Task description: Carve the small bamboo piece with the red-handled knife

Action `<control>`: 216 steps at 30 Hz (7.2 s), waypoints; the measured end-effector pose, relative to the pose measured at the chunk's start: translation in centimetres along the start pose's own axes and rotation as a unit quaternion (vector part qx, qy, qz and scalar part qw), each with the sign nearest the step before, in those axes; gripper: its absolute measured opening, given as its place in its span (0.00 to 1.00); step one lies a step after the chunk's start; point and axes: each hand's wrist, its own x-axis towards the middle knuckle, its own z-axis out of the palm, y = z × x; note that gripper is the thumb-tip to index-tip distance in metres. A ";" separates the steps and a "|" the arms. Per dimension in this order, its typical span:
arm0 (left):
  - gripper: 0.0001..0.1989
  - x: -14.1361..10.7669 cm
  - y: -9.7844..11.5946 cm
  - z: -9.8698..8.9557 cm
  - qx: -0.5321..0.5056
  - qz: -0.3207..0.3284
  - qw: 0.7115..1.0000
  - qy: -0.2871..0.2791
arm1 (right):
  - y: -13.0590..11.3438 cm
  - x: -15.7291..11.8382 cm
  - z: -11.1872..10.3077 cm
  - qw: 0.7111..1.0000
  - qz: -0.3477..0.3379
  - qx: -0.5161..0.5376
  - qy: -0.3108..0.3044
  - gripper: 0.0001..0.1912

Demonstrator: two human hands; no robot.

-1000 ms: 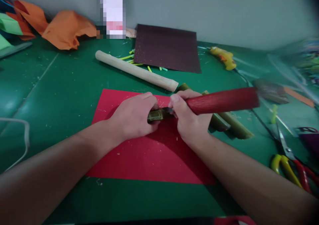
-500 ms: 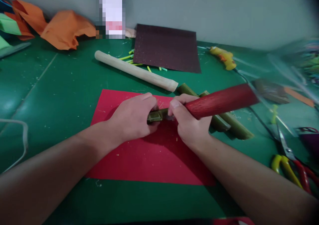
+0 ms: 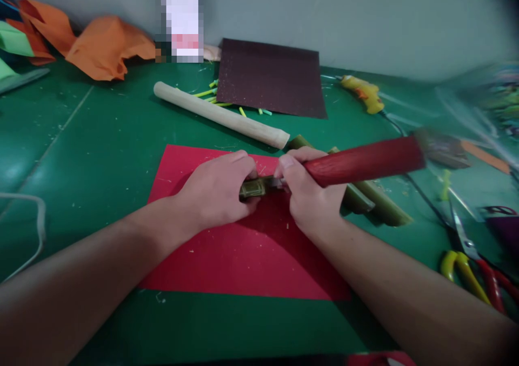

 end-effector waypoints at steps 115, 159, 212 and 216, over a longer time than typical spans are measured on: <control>0.08 0.0 -0.2 0.2 -0.005 0.004 1.000 0.015 | 0.5 0.0 0.1 0.999 -0.044 -0.007 -0.015 0.14; 0.08 -0.2 -0.3 0.6 0.031 0.033 0.999 0.026 | -0.3 -0.3 0.0 0.998 -0.003 -0.051 -0.026 0.15; 0.09 -0.1 -0.2 0.3 0.011 0.014 1.000 0.024 | -0.3 -0.5 0.3 1.000 -0.017 -0.009 0.013 0.14; 0.09 0.0 -0.2 0.3 0.010 0.014 0.999 0.027 | -0.1 -0.5 0.5 0.999 -0.030 -0.006 0.031 0.12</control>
